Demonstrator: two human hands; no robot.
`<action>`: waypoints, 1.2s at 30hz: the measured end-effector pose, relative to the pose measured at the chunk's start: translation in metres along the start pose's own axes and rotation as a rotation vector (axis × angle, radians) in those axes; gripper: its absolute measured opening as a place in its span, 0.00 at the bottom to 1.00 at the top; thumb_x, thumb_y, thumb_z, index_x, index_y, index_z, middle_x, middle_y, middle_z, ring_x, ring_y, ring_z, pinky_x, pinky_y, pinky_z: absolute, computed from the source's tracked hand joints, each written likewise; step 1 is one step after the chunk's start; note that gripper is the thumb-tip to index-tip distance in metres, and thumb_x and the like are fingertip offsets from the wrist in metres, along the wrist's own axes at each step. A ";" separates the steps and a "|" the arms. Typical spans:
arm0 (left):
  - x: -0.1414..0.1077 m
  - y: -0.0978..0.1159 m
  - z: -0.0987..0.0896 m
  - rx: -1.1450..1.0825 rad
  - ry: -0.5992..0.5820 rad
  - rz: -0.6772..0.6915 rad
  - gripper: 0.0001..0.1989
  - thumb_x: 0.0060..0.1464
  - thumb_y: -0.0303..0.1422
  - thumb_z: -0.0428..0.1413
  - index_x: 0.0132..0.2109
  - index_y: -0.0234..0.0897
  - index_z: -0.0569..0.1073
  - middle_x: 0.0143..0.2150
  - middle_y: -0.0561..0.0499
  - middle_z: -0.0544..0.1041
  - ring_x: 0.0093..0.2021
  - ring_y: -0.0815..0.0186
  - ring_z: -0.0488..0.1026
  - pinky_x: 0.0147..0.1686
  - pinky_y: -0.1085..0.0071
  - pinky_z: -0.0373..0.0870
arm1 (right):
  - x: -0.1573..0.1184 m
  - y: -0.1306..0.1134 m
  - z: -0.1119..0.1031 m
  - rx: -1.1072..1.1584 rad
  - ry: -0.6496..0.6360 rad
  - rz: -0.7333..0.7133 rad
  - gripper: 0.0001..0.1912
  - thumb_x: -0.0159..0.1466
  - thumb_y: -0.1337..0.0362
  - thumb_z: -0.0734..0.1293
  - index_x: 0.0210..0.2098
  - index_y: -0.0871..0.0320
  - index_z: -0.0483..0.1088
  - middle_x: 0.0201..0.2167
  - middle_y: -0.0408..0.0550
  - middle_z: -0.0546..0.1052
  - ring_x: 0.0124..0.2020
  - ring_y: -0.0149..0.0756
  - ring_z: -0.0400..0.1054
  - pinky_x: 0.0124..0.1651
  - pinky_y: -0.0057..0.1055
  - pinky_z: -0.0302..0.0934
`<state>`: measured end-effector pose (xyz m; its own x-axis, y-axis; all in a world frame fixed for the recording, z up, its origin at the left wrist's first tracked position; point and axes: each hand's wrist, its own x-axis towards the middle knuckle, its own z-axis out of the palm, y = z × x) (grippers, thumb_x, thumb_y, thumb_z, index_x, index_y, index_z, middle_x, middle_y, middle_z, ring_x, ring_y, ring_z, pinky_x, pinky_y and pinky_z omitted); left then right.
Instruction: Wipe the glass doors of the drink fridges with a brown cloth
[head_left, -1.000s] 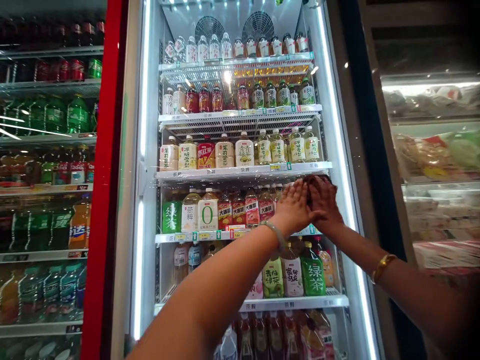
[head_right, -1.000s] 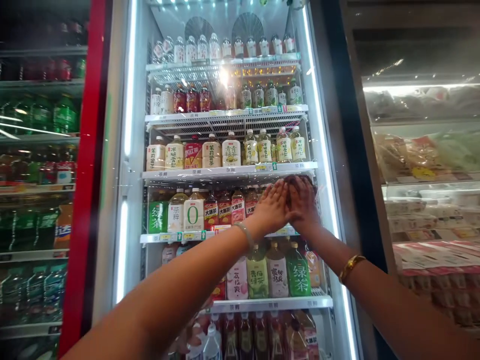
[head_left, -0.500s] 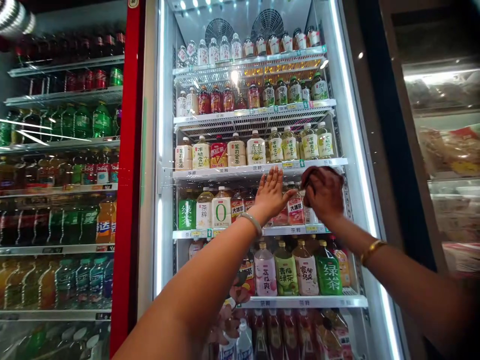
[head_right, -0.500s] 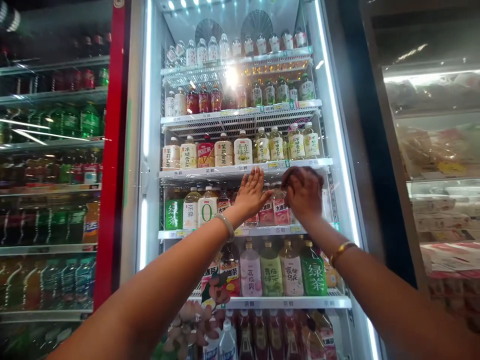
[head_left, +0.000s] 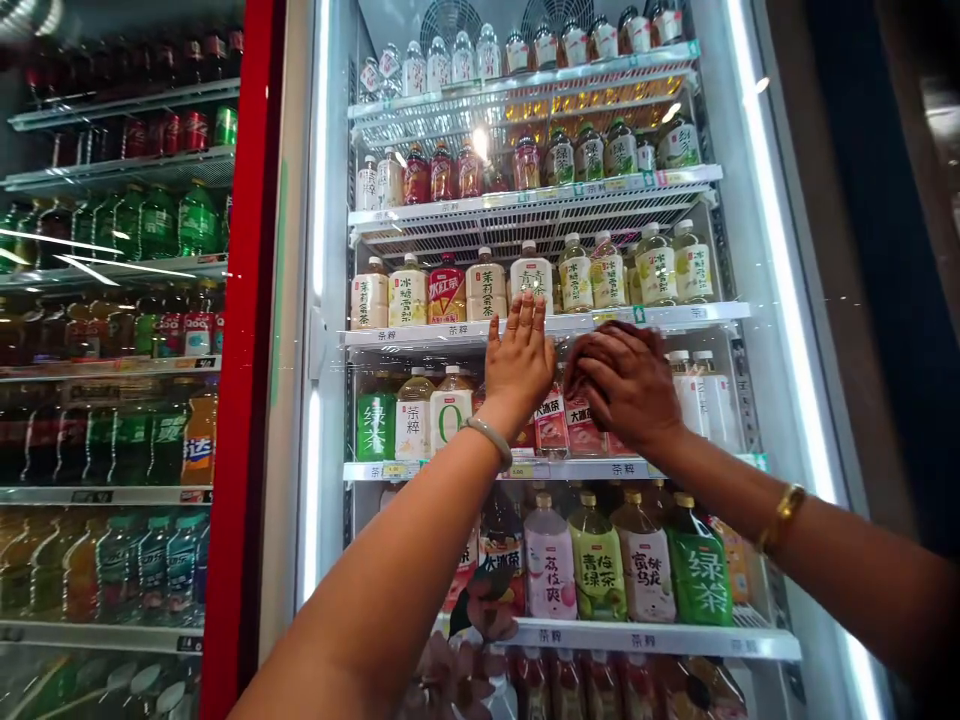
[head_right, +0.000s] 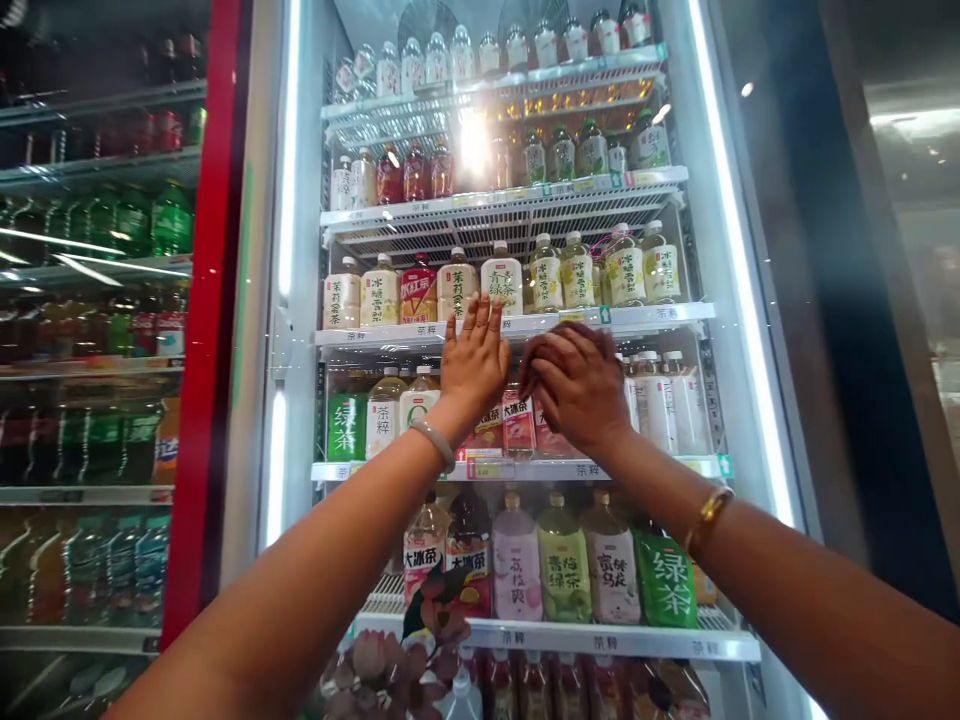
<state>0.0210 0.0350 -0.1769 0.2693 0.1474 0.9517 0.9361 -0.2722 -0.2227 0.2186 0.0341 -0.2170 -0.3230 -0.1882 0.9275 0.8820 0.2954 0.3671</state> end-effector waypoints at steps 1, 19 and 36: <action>-0.001 -0.001 0.001 0.005 0.005 0.002 0.32 0.72 0.37 0.35 0.78 0.32 0.47 0.82 0.47 0.45 0.81 0.60 0.40 0.80 0.52 0.35 | 0.009 -0.002 0.003 0.023 -0.043 -0.077 0.15 0.71 0.57 0.64 0.54 0.48 0.77 0.66 0.49 0.72 0.71 0.52 0.60 0.77 0.63 0.44; -0.003 0.003 0.009 -0.029 0.045 -0.016 0.32 0.71 0.35 0.36 0.78 0.34 0.51 0.81 0.49 0.49 0.81 0.59 0.43 0.80 0.52 0.38 | 0.032 0.009 0.009 -0.012 0.012 -0.022 0.16 0.70 0.54 0.64 0.51 0.53 0.77 0.60 0.54 0.76 0.63 0.52 0.64 0.63 0.50 0.56; -0.026 -0.054 0.001 -0.042 0.071 0.080 0.31 0.70 0.33 0.39 0.77 0.32 0.53 0.79 0.45 0.54 0.80 0.59 0.48 0.79 0.51 0.40 | 0.027 -0.050 0.024 -0.130 0.090 0.044 0.12 0.69 0.58 0.65 0.48 0.54 0.76 0.57 0.54 0.77 0.58 0.51 0.65 0.57 0.51 0.52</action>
<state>-0.0361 0.0471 -0.1901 0.3248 0.0560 0.9441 0.9016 -0.3198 -0.2912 0.1573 0.0366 -0.2087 -0.2559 -0.2629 0.9303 0.9337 0.1823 0.3083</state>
